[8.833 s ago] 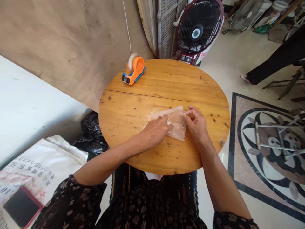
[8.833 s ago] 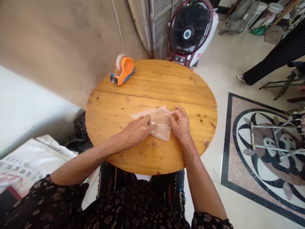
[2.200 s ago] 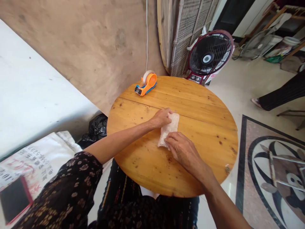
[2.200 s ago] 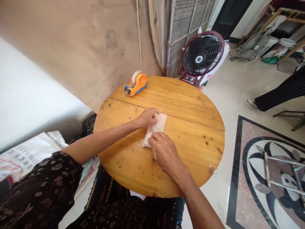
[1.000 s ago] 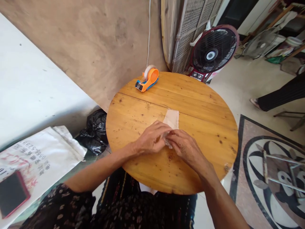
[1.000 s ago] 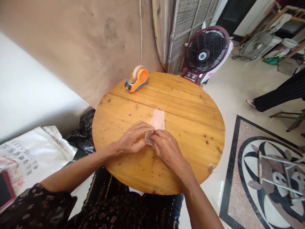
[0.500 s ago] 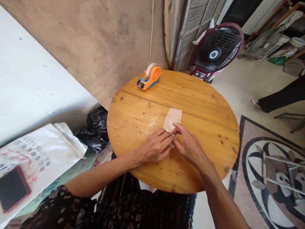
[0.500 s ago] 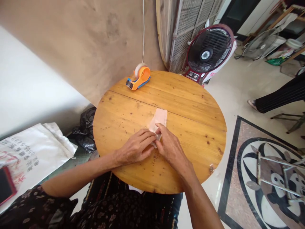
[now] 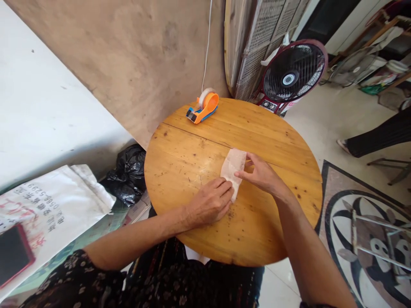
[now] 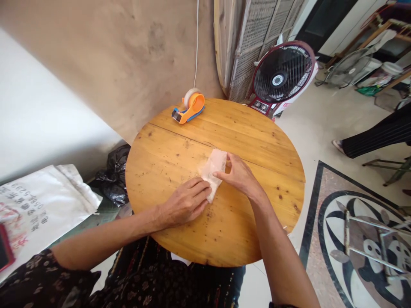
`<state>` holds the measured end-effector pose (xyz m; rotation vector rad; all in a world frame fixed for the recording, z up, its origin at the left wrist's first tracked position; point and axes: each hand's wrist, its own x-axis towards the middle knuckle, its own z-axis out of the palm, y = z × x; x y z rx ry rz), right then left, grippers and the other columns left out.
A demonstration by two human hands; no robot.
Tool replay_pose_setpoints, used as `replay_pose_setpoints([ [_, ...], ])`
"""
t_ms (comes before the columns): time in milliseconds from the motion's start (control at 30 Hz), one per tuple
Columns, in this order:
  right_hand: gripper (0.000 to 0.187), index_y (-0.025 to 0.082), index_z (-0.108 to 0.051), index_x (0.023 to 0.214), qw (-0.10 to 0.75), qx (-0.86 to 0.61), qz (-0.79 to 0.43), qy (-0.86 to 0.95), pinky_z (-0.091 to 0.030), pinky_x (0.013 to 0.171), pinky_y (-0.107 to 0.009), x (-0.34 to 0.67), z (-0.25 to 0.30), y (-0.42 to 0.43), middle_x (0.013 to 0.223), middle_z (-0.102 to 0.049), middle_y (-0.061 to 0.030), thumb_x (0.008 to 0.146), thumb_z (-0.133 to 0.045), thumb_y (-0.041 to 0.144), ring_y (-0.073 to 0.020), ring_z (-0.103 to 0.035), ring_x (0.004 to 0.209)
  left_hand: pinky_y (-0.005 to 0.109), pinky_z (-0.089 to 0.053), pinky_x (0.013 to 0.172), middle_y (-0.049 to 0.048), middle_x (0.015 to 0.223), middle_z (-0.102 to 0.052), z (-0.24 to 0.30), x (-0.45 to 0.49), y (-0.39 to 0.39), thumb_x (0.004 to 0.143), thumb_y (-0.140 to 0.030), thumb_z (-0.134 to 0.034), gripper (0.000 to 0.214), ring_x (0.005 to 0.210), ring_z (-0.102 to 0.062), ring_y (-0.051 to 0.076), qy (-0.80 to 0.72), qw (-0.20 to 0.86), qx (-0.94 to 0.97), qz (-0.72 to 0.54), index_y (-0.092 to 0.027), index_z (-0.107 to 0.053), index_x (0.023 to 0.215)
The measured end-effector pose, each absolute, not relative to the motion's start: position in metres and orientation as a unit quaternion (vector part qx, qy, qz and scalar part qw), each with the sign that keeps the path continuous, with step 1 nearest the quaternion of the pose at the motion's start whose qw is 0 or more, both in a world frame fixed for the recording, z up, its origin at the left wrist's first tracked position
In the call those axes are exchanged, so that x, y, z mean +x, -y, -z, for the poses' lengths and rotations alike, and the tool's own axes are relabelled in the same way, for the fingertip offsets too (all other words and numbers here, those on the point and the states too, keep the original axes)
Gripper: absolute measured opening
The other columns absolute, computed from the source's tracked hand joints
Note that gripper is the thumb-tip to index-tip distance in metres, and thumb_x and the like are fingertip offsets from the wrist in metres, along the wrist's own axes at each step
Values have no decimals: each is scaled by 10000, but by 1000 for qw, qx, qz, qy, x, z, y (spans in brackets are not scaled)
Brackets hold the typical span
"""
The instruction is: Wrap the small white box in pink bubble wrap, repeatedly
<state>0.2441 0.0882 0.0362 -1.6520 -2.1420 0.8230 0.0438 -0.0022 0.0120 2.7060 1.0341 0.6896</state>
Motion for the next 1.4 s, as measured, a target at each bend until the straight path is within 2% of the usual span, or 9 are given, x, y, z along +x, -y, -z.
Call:
replay_pose_setpoints([
  [100,453,173,-601,1027,159,-598,-319,718,-493,736,-365,233,-31,-107,953,-686,-89,674,-696,439,-245,-635,836,401,-487,919,122,1029,-573,-12,44,2,918,-173,-421,208,1065,-506,252,-347,88,905,-228,-94,-577,1031],
  [300,337,183,-603,769,226,-534,-543,607,-456,605,-283,231,-21,-132,730,-654,-17,605,-725,450,-162,-581,644,405,-488,919,122,1035,-576,-10,44,1,897,-160,-450,189,1073,-506,254,-345,97,902,-241,-107,-573,1031],
  [367,332,186,-568,681,209,-536,-560,596,-407,524,-256,231,-20,-136,621,-601,9,560,-747,438,-132,-527,561,400,-484,932,123,1043,-579,-10,44,1,899,-160,-453,186,1088,-502,252,-346,101,899,-246,-107,-572,1032],
  [500,340,190,-531,666,197,-557,-547,594,-288,426,-222,233,-20,-142,535,-511,48,554,-760,415,-84,-420,473,387,-471,967,119,1057,-580,-11,43,2,883,-150,-477,196,1088,-502,245,-351,112,896,-249,-95,-571,1046],
  [600,327,194,-535,710,189,-554,-540,605,-294,409,-216,237,-22,-144,571,-535,32,615,-750,421,-84,-434,475,391,-476,968,123,1075,-581,-11,43,2,875,-145,-486,212,1098,-501,247,-352,113,894,-252,-94,-562,1067],
  [800,472,231,-522,963,232,-524,-572,586,-515,580,-274,255,-20,-138,807,-653,-12,628,-778,444,-148,-608,673,408,-481,965,127,1080,-583,-11,43,3,898,-152,-454,199,1097,-504,252,-349,106,896,-253,-101,-564,1056],
  [967,373,205,-546,839,290,-491,-562,600,-518,608,-258,262,-11,-130,814,-624,3,640,-767,432,-121,-591,685,414,-486,955,129,1096,-580,-10,44,3,885,-148,-473,212,1093,-504,257,-355,106,893,-255,-104,-560,1073],
  [1200,268,203,-617,856,284,-459,-544,643,-519,685,-280,266,-12,-132,1241,-577,-53,708,-696,412,-141,-603,844,406,-487,949,126,1074,-584,-14,45,4,884,-130,-462,181,1082,-513,254,-355,92,895,-255,-108,-570,1027],
  [1400,298,186,-670,862,195,-470,-471,721,-476,624,-267,267,-20,-138,1108,-631,-70,754,-646,462,-154,-581,780,403,-489,951,127,1071,-587,-14,45,3,887,-131,-462,185,1074,-512,249,-356,98,893,-256,-105,-572,1035],
])
